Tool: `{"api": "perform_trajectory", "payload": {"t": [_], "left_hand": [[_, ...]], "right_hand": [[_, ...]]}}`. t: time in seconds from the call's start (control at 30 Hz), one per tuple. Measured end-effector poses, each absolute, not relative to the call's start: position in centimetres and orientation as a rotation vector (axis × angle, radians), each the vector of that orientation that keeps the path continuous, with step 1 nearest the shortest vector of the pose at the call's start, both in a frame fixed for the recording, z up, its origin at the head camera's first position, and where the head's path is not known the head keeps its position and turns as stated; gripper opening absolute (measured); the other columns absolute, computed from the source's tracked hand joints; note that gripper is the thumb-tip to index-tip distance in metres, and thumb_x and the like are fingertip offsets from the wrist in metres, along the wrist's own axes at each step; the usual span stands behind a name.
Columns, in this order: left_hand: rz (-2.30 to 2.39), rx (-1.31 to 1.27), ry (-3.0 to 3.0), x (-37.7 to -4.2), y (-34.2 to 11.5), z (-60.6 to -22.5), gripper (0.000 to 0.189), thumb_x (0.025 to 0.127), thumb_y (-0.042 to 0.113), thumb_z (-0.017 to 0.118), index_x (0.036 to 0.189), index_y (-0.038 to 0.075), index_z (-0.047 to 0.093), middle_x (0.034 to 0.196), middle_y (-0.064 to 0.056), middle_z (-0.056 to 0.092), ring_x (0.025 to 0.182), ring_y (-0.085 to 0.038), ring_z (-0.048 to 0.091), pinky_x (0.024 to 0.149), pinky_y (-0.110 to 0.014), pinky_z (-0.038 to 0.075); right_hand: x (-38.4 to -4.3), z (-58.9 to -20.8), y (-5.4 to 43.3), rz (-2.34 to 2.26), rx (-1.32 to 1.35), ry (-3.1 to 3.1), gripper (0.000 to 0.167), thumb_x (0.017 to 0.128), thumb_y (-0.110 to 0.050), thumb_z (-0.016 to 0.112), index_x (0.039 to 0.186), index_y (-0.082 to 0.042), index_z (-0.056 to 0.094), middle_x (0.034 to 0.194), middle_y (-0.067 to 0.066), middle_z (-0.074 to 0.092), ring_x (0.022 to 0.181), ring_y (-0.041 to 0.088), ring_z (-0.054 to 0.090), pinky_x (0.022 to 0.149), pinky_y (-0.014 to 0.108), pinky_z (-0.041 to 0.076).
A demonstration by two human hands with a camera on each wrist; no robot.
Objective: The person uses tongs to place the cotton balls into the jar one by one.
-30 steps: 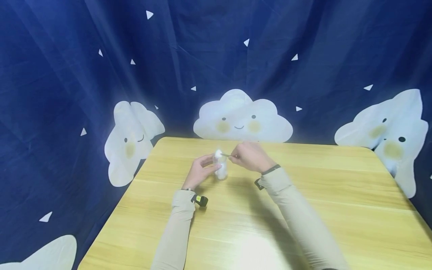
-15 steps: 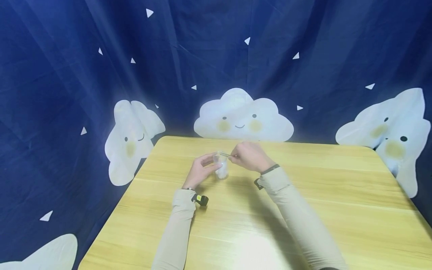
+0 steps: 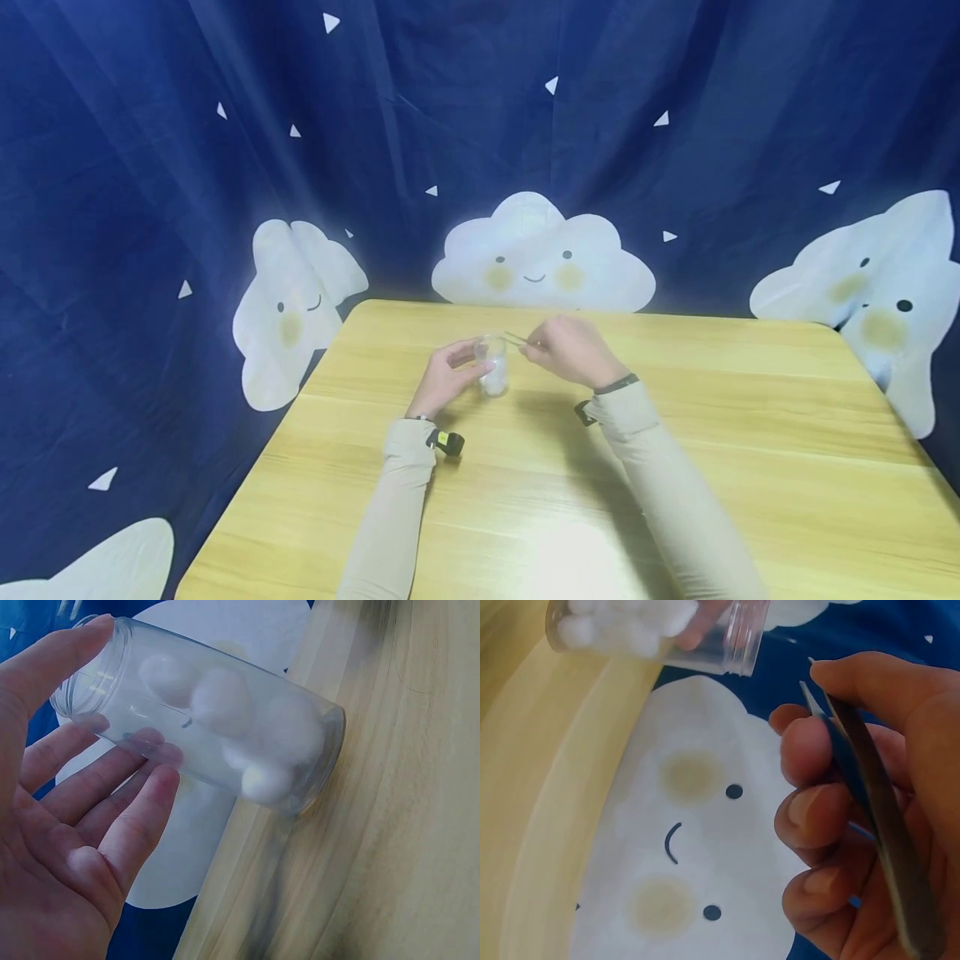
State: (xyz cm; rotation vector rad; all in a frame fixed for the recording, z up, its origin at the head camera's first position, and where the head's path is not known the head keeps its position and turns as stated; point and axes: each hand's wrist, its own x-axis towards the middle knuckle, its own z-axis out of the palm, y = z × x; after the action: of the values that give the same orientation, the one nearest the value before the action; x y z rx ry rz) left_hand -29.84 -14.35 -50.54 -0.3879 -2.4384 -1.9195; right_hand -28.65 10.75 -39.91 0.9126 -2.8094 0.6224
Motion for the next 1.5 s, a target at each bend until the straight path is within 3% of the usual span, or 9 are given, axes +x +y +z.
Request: {"api": "perform_trajectory", "payload": {"t": [0.23, 0.43, 0.57, 0.7, 0.8, 0.9, 1.23, 1.5], "left_hand": [[-1.927, -0.366, -2.431, -29.9, -14.2, -50.4, 0.054, 0.087, 0.029, 0.085, 0.137, 0.018, 0.067, 0.132, -0.01, 0.073, 0.127, -0.032, 0.067, 0.111, -0.05, 0.054], [-1.935, -0.379, -2.423, -29.8, -14.2, -50.4, 0.054, 0.088, 0.028, 0.084, 0.138, 0.017, 0.066, 0.133, -0.014, 0.072, 0.126, -0.033, 0.067, 0.111, -0.05, 0.053], [-1.917, -0.371, -2.449, -29.9, -14.3, -50.5, 0.056, 0.087, 0.031, 0.084, 0.138, 0.017, 0.066, 0.134, -0.012, 0.072, 0.127, -0.03, 0.067, 0.112, -0.048, 0.054], [-1.907, -0.346, -2.451, -30.0, -14.4, -50.6, 0.055, 0.088, 0.031, 0.084, 0.138, 0.018, 0.066, 0.134, -0.009, 0.072, 0.128, -0.028, 0.067, 0.112, -0.047, 0.053], [-1.917, -0.35, -2.444, -30.0, -14.5, -50.5, 0.054, 0.088, 0.03, 0.084, 0.137, 0.018, 0.066, 0.135, -0.009, 0.071, 0.129, -0.028, 0.066, 0.113, -0.048, 0.052], [-1.938, -0.363, -2.445, -30.0, -14.5, -50.4, 0.055, 0.088, 0.03, 0.084, 0.138, 0.017, 0.066, 0.136, -0.01, 0.071, 0.129, -0.029, 0.066, 0.114, -0.049, 0.051], [-1.931, -0.337, -2.476, -30.0, -14.3, -50.5, 0.055, 0.087, 0.031, 0.085, 0.137, 0.02, 0.066, 0.133, -0.005, 0.072, 0.129, -0.029, 0.066, 0.113, -0.048, 0.052], [-1.922, -0.328, -2.485, -29.6, -14.2, -50.3, 0.055, 0.088, 0.031, 0.084, 0.138, 0.02, 0.066, 0.135, -0.008, 0.071, 0.13, -0.032, 0.065, 0.112, -0.051, 0.053]], "right_hand": [[-28.5, -41.1, 12.5, 0.72, 0.762, -2.85, 0.039, 0.098, -0.027, 0.066, 0.061, -0.021, 0.056, 0.053, -0.013, 0.032, 0.05, 0.007, 0.033, 0.048, 0.025, 0.024], [-28.0, -42.6, 13.9, 0.73, 0.624, -2.903, 0.032, 0.096, -0.019, 0.059, 0.065, -0.02, 0.052, 0.057, -0.007, 0.04, 0.051, 0.011, 0.037, 0.049, 0.027, 0.029], [-27.6, -43.7, 14.5, 0.778, 0.568, -2.936, 0.015, 0.097, -0.017, 0.06, 0.09, -0.015, 0.073, 0.068, -0.003, 0.061, 0.053, 0.013, 0.044, 0.047, 0.029, 0.035], [-27.8, -44.9, 14.8, 0.792, 0.568, -2.949, 0.02, 0.099, -0.015, 0.063, 0.113, -0.009, 0.075, 0.081, 0.003, 0.075, 0.06, 0.014, 0.057, 0.051, 0.033, 0.045], [-28.1, -45.7, 15.0, 0.796, 0.553, -2.956, 0.012, 0.099, -0.014, 0.066, 0.106, -0.008, 0.074, 0.085, 0.007, 0.078, 0.07, 0.016, 0.068, 0.06, 0.038, 0.054], [-28.1, -46.6, 15.1, 0.819, 0.488, -2.967, 0.008, 0.098, -0.014, 0.069, 0.096, -0.008, 0.071, 0.086, 0.008, 0.077, 0.074, 0.019, 0.069, 0.065, 0.04, 0.056], [-28.3, -48.5, 14.5, 0.633, 0.408, -3.034, 0.017, 0.094, -0.019, 0.07, 0.08, -0.012, 0.064, 0.072, 0.003, 0.062, 0.065, 0.02, 0.056, 0.056, 0.038, 0.045], [-28.3, -49.5, 14.4, 0.626, 0.38, -3.038, 0.03, 0.09, -0.014, 0.069, 0.064, -0.014, 0.055, 0.064, 0.002, 0.055, 0.06, 0.019, 0.052, 0.052, 0.035, 0.042]]}}
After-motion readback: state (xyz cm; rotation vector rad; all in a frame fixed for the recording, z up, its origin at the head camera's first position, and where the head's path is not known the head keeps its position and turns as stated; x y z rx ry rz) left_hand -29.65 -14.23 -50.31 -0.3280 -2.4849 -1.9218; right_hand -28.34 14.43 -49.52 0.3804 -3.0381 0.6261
